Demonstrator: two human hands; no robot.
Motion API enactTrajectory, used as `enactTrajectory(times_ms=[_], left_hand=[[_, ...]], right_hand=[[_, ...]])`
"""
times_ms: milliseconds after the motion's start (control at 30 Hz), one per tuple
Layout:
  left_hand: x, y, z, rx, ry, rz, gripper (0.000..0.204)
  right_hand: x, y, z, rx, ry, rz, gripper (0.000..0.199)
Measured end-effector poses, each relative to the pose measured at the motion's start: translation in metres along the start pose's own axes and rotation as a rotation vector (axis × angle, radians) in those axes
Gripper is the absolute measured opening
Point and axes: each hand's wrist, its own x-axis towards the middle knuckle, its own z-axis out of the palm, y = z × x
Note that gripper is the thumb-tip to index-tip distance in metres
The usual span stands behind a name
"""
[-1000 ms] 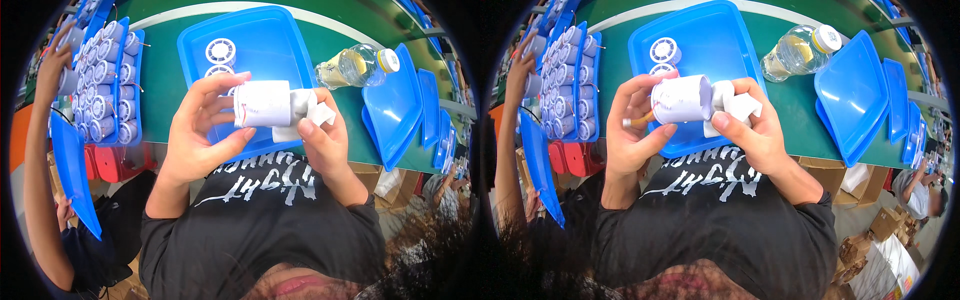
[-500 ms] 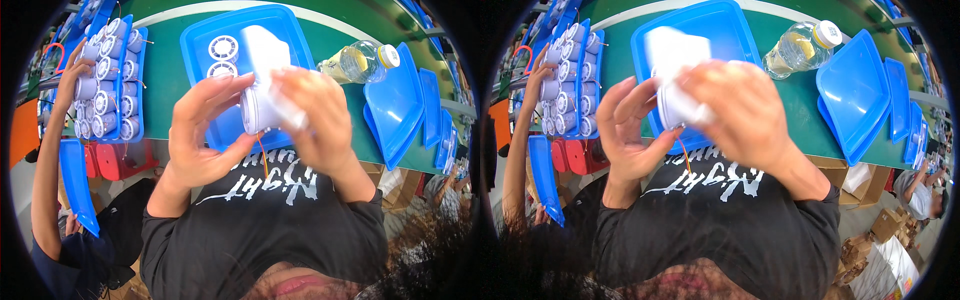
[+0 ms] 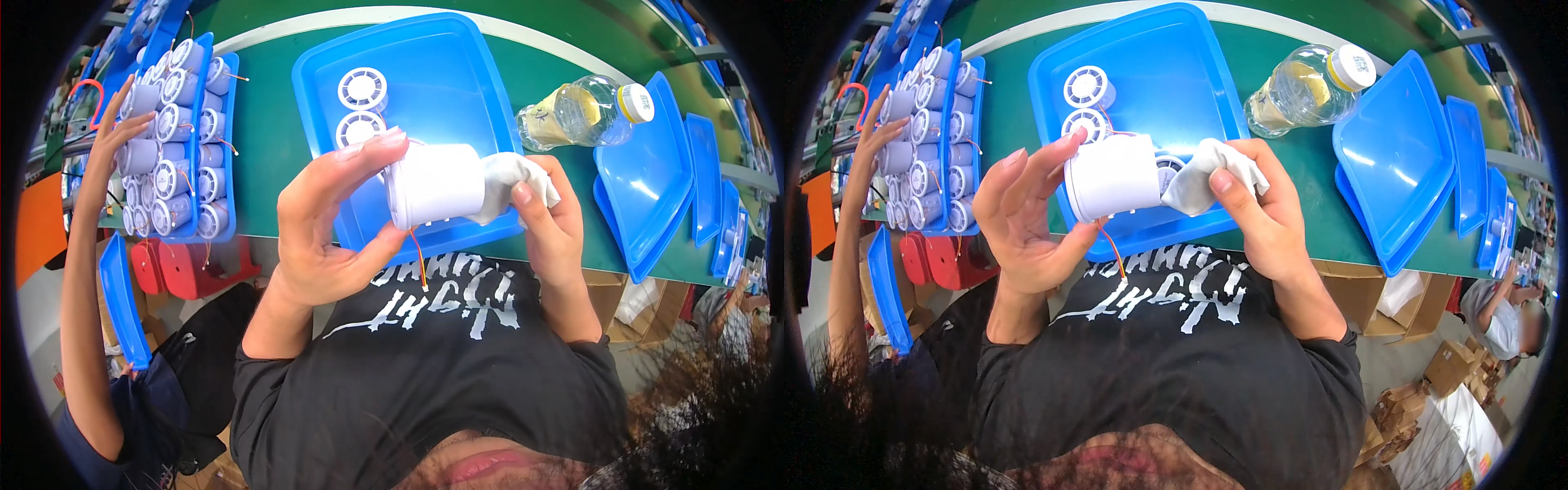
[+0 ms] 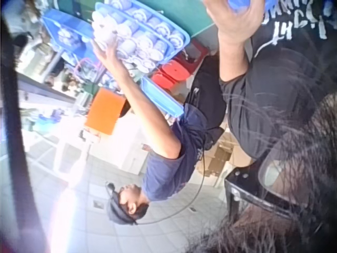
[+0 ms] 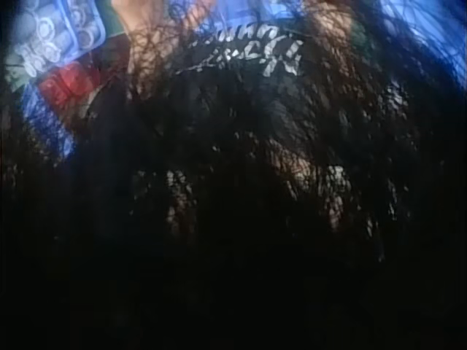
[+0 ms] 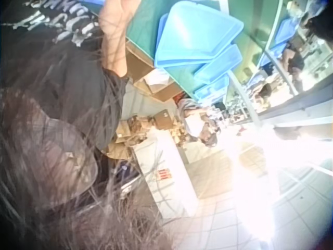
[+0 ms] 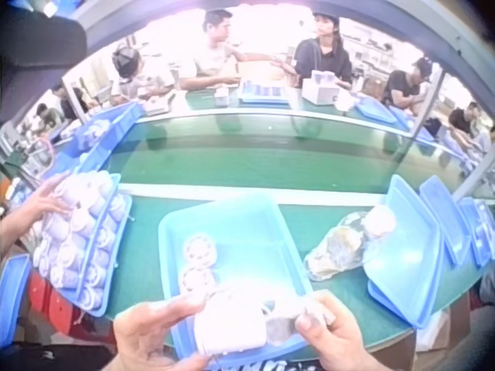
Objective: Cleaning white cylindrical electronic components with a cloth and cleaning solution at an assembly line.
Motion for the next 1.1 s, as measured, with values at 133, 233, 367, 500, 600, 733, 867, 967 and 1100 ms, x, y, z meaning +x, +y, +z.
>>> enactTrajectory(times_ms=[133,233,367,500,600,733,867,967,1100], left_hand=[[0.003,-0.001,0.003,-0.004,-0.022,0.009,0.079],[0.006,-0.002,0.009,-0.019,-0.023,0.0,0.079],[0.009,0.001,0.015,-0.019,-0.053,-0.069,0.08],[0.007,0.013,0.02,-0.013,0.06,-0.175,0.082],[0.008,0.01,0.011,0.05,0.029,-0.144,0.083],[0.008,0.008,0.008,0.043,0.003,-0.104,0.083],[0.01,0.007,0.009,0.035,0.012,-0.083,0.083],[0.011,0.006,0.011,0.035,0.001,-0.064,0.083],[0.012,0.005,0.014,0.03,-0.012,-0.017,0.082]], right_hand=[[-0.004,-0.003,-0.005,0.018,0.013,-0.038,0.023],[-0.006,-0.005,-0.003,-0.087,0.125,-0.216,0.022],[0.004,-0.013,0.001,-0.655,0.093,-0.925,0.031],[0.004,-0.023,0.012,-1.153,-0.106,-1.103,0.025],[0.008,-0.016,-0.009,-0.856,-0.095,-0.84,0.028],[-0.015,0.006,-0.019,-0.282,0.083,-0.319,0.025],[-0.015,0.007,-0.015,-0.139,0.146,-0.22,0.026],[-0.015,0.005,-0.017,-0.137,0.123,-0.211,0.026],[-0.016,0.0,-0.02,-0.239,0.042,-0.177,0.026]])
